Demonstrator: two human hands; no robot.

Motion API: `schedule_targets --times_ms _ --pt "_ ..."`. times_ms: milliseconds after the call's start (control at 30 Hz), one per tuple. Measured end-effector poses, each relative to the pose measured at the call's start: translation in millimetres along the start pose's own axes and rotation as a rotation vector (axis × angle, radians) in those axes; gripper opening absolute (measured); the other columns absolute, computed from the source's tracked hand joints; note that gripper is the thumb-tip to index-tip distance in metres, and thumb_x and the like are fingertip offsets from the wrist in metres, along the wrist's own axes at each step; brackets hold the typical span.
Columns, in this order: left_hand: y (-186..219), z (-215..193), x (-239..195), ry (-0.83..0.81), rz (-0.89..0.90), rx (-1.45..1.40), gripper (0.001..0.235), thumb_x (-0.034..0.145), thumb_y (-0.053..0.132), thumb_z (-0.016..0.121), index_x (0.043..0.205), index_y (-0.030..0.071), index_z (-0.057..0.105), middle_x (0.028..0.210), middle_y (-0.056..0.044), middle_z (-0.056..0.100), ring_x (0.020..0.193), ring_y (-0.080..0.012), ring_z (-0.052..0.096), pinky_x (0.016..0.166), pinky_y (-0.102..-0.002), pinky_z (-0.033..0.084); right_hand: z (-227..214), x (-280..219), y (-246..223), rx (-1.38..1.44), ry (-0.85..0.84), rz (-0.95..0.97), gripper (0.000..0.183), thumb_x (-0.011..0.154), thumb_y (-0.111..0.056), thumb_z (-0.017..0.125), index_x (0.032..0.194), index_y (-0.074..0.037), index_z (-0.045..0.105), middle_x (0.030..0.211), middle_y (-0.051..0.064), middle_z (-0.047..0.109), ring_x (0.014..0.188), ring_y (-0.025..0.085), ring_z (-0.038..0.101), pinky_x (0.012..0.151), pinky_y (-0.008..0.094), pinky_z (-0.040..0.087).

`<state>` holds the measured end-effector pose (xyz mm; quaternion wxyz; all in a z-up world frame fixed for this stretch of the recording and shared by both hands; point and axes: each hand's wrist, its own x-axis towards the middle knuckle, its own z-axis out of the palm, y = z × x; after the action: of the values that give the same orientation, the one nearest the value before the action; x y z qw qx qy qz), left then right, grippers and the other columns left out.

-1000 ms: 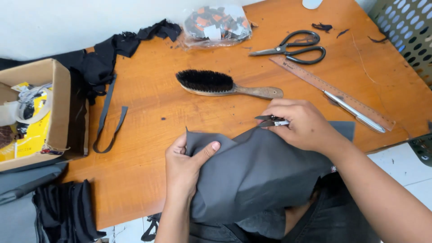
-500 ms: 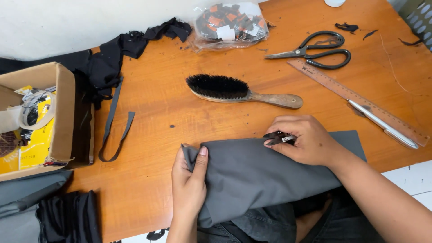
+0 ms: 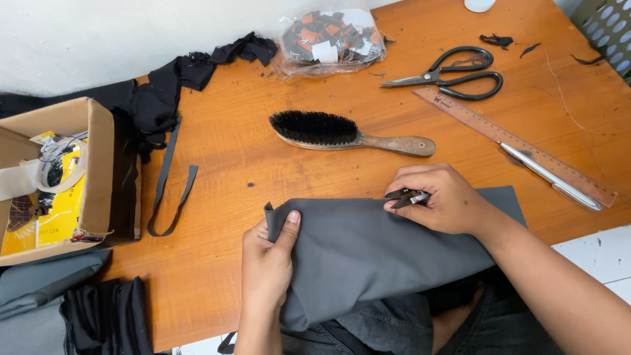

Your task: Using thread snips to make small notches along the edge of a grey fabric piece on a workbench.

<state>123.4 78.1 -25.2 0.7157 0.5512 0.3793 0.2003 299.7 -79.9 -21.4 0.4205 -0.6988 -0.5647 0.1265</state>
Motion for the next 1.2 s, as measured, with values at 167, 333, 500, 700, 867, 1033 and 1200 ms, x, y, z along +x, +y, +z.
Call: schedule_targets --times_ms 167,333,500,700,867,1033,1200 --pt "-10.0 8.0 2.7 0.029 0.106 0.135 0.021 0.085 0.020 0.050 0.072 0.005 0.057 0.071 0.000 0.059 0.070 -0.0088 0.052 0.063 -0.023 0.042 -0.7 -0.4 -0.3 -0.003 0.005 0.008 0.007 0.072 -0.014 0.065 0.071 -0.008 0.062 0.063 -0.002 0.059 0.052 0.009 0.054 0.049 0.021 0.039" --pt "-2.4 20.7 -4.2 0.049 0.061 0.279 0.027 0.088 0.029 0.039 0.072 0.009 0.049 0.070 0.002 0.049 0.068 -0.0088 0.048 0.064 -0.024 0.039 0.1 -2.2 0.7 0.010 0.021 -0.003 0.006 0.072 -0.012 0.066 0.072 -0.008 0.062 0.064 -0.001 0.059 0.052 0.009 0.053 0.050 0.021 0.039" --pt "6.8 32.2 -9.5 0.022 0.057 0.248 0.025 0.083 0.032 0.047 0.073 0.009 0.050 0.073 0.002 0.050 0.071 -0.0086 0.049 0.065 -0.024 0.041 -1.2 -2.2 -1.0 0.012 0.025 -0.001 0.007 0.072 -0.014 0.066 0.072 -0.008 0.062 0.064 -0.001 0.059 0.053 0.009 0.054 0.050 0.021 0.040" --pt "23.7 51.8 -21.5 -0.017 -0.052 -0.026 0.037 0.055 0.005 0.073 0.089 0.002 0.058 0.088 -0.011 0.067 0.080 -0.0188 0.064 0.070 -0.030 0.055 -2.5 -3.5 -2.1 0.005 0.030 -0.014 0.009 0.073 -0.017 0.065 0.071 -0.008 0.062 0.064 -0.002 0.058 0.053 0.010 0.054 0.050 0.022 0.040" --pt "-1.9 48.9 -12.3 -0.015 -0.003 -0.027 0.024 0.061 0.002 0.075 0.070 0.005 0.053 0.068 -0.005 0.059 0.063 -0.0139 0.056 0.057 -0.026 0.050 -2.9 -3.7 -2.6 0.020 0.024 -0.024 0.010 0.074 -0.017 0.064 0.072 -0.008 0.062 0.063 -0.001 0.057 0.053 0.010 0.053 0.050 0.022 0.039" --pt "5.8 52.7 -15.4 0.016 -0.047 -0.024 0.018 0.061 0.002 0.074 0.069 0.003 0.058 0.072 -0.008 0.065 0.068 -0.0162 0.061 0.061 -0.027 0.051 -6.0 -4.0 0.7 0.073 0.155 -0.100 0.052 0.079 -0.049 0.040 0.094 -0.001 0.056 0.088 0.008 0.058 0.077 0.017 0.057 0.056 0.022 0.045" --pt "1.1 54.6 -14.9 0.025 0.019 0.000 0.028 0.057 0.002 0.078 0.056 0.006 0.051 0.061 -0.003 0.054 0.059 -0.0131 0.055 0.053 -0.026 0.048 -9.1 3.7 -9.0 0.049 0.114 0.022 0.054 0.089 -0.041 0.021 0.081 -0.003 0.058 0.076 0.006 0.063 0.073 0.017 0.062 0.069 0.027 0.045"
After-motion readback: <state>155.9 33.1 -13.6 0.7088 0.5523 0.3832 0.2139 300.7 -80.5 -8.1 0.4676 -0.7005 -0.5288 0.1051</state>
